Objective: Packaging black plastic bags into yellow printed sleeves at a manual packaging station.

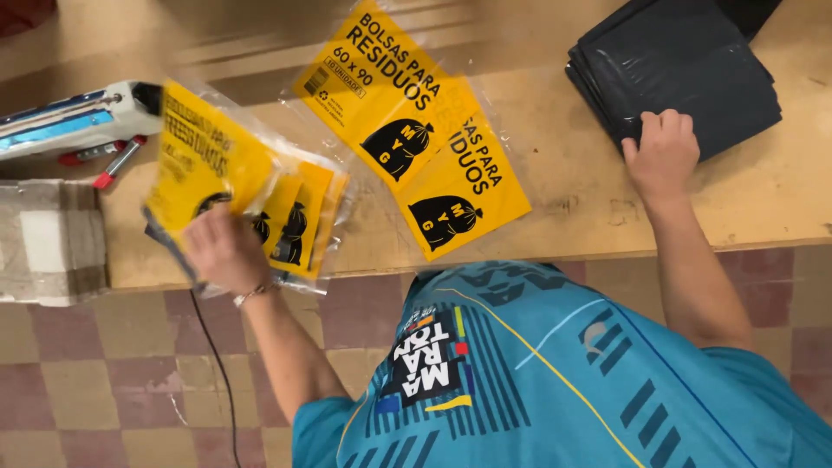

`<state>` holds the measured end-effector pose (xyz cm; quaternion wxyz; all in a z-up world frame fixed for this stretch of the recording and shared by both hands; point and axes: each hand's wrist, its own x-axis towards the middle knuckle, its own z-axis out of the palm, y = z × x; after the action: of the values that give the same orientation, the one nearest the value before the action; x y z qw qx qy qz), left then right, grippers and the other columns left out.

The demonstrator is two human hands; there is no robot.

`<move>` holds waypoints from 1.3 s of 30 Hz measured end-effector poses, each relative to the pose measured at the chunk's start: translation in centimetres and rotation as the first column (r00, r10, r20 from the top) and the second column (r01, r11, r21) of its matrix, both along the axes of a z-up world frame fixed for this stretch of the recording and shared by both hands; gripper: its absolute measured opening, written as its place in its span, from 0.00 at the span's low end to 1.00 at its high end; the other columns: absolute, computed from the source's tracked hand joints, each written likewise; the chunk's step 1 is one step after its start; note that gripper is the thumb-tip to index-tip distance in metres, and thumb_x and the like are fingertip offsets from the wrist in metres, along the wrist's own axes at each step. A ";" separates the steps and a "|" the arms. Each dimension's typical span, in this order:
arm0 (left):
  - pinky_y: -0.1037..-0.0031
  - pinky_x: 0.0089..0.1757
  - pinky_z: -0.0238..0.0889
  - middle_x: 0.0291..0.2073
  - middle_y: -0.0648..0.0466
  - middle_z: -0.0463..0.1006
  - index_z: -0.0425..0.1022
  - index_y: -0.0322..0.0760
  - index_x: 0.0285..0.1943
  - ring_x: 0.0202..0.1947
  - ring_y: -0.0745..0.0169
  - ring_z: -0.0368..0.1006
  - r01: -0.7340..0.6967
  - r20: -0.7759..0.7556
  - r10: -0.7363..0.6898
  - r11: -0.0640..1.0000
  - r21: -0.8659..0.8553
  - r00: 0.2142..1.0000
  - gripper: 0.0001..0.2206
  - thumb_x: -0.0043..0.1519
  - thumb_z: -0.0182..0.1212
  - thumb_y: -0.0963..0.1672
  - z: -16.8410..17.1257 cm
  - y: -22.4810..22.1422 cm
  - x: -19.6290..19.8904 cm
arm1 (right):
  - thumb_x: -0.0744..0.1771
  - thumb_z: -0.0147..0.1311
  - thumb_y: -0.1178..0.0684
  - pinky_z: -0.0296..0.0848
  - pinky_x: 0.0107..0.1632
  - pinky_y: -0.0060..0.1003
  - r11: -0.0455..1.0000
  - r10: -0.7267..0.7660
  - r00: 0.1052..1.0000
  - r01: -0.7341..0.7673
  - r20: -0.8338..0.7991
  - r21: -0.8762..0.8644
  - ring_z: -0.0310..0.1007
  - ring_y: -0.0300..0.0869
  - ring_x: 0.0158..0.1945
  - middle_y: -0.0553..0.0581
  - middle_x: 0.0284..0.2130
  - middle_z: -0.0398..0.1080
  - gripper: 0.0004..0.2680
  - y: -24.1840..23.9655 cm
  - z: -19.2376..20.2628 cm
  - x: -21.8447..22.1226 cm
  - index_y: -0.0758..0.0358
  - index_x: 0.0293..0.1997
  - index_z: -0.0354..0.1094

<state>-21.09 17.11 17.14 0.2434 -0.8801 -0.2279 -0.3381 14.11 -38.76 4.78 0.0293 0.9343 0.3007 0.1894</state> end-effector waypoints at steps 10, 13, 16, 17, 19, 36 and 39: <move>0.58 0.36 0.64 0.38 0.48 0.74 0.73 0.39 0.40 0.40 0.43 0.66 -0.107 -0.371 -0.139 0.814 -0.571 0.918 0.11 0.59 0.64 0.49 -9.2 -5.7 4.1 | 0.68 0.59 0.52 0.64 0.26 0.36 0.999 0.035 0.999 -0.035 0.019 -0.036 0.72 0.41 0.41 0.42 0.32 0.72 0.03 -1.3 -1.1 2.2 0.44 0.41 0.78; 0.69 0.38 0.72 0.40 0.49 0.81 0.79 0.40 0.43 0.43 0.54 0.72 -0.125 -0.406 -0.347 0.611 -0.782 0.846 0.06 0.67 0.57 0.43 -8.6 -9.4 9.8 | 0.67 0.60 0.49 0.72 0.27 0.44 0.997 -0.058 0.993 0.053 -0.101 -0.056 0.67 0.49 0.47 0.51 0.41 0.70 0.06 -0.1 -0.2 2.1 0.53 0.45 0.72; 0.59 0.24 0.65 0.36 0.55 0.74 0.73 0.44 0.42 0.39 0.50 0.73 0.085 -0.333 -0.521 0.625 -0.776 0.786 0.04 0.61 0.60 0.44 -12.1 -11.4 14.0 | 0.67 0.63 0.44 0.73 0.28 0.44 0.990 -0.092 0.991 0.081 -0.099 -0.111 0.67 0.48 0.46 0.52 0.42 0.68 0.09 0.2 0.1 1.9 0.54 0.46 0.72; 0.63 0.27 0.65 0.37 0.56 0.72 0.71 0.45 0.42 0.40 0.52 0.67 0.100 -0.339 -0.556 0.614 -0.783 0.759 0.10 0.57 0.67 0.47 -12.7 -11.8 15.4 | 0.65 0.66 0.37 0.73 0.29 0.41 0.977 -0.110 0.989 0.088 -0.104 -0.193 0.66 0.47 0.47 0.52 0.43 0.66 0.16 0.3 0.3 1.8 0.54 0.47 0.70; 0.68 0.30 0.65 0.38 0.57 0.69 0.70 0.45 0.42 0.42 0.54 0.62 0.117 -0.341 -0.591 0.601 -0.791 0.731 0.16 0.54 0.73 0.49 -13.6 -12.2 17.7 | 0.62 0.68 0.30 0.74 0.29 0.38 0.956 -0.129 0.986 0.096 -0.103 -0.275 0.64 0.46 0.48 0.52 0.44 0.65 0.22 0.2 0.1 1.7 0.54 0.47 0.67; 0.59 0.43 0.76 0.37 0.57 0.69 0.71 0.47 0.41 0.46 0.55 0.69 -0.101 -0.327 -0.468 0.445 -0.890 0.821 0.05 0.65 0.57 0.48 -16.2 -11.9 21.0 | 0.59 0.67 0.50 0.71 0.51 0.40 0.875 0.415 0.818 -0.238 -0.399 0.422 0.74 0.46 0.49 0.49 0.33 0.72 0.07 7.8 -3.7 -10.5 0.50 0.29 0.69; 0.56 0.44 0.75 0.37 0.49 0.75 0.72 0.42 0.42 0.44 0.47 0.75 -0.022 -0.106 -0.369 0.225 -0.974 0.923 0.05 0.68 0.51 0.44 -16.3 -11.4 20.7 | 0.61 0.68 0.45 0.68 0.61 0.46 0.823 0.503 0.771 -0.289 -0.390 0.490 0.70 0.49 0.58 0.53 0.43 0.74 0.10 8.6 -3.6 -10.0 0.52 0.36 0.71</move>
<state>-0.40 5.74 0.80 -0.3541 -0.9030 -0.2430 -0.0068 4.12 -30.18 1.18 -0.2842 0.8485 0.4464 -0.0016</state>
